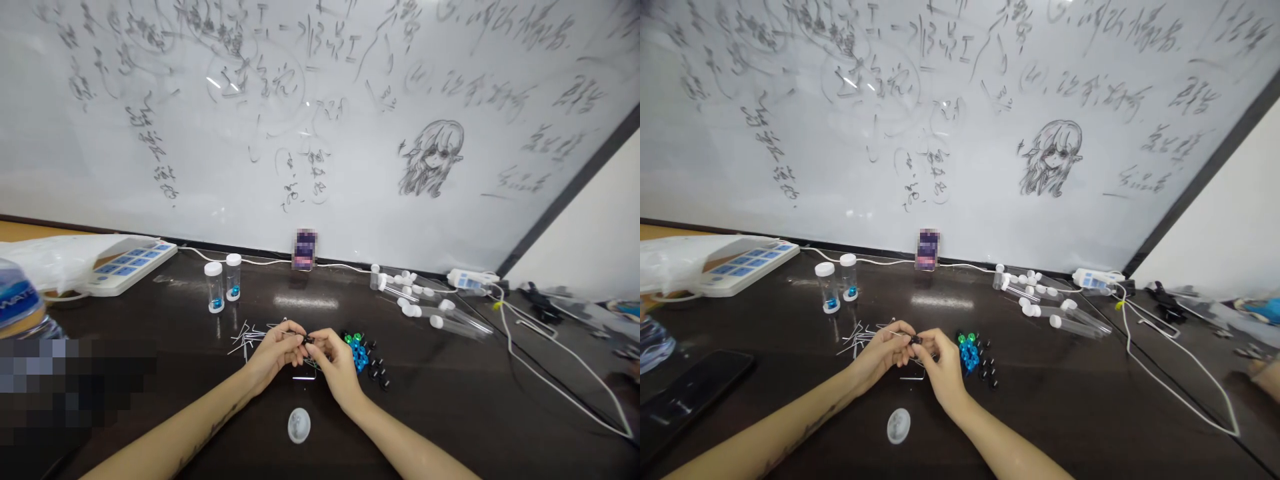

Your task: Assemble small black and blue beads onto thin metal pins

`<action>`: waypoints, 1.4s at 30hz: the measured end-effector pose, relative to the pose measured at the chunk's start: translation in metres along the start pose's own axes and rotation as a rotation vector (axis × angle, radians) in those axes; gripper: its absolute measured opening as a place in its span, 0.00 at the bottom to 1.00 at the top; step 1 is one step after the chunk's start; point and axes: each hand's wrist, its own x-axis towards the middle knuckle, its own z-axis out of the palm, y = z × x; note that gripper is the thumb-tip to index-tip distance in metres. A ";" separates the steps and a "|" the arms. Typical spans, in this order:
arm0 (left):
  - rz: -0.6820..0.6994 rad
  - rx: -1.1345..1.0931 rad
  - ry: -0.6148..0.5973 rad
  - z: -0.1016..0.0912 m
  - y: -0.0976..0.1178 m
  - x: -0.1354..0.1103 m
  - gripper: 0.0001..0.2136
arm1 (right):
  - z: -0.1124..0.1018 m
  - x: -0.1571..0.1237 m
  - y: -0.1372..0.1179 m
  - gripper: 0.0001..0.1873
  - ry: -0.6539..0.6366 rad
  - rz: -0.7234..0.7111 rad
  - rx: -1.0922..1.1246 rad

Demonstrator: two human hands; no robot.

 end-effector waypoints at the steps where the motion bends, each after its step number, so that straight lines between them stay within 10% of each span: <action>1: -0.001 0.000 -0.003 0.000 0.000 0.000 0.07 | 0.000 0.000 -0.001 0.06 -0.004 0.009 0.006; 42: -0.027 0.039 0.059 -0.002 -0.001 0.002 0.09 | -0.001 0.001 -0.004 0.12 -0.052 0.073 0.097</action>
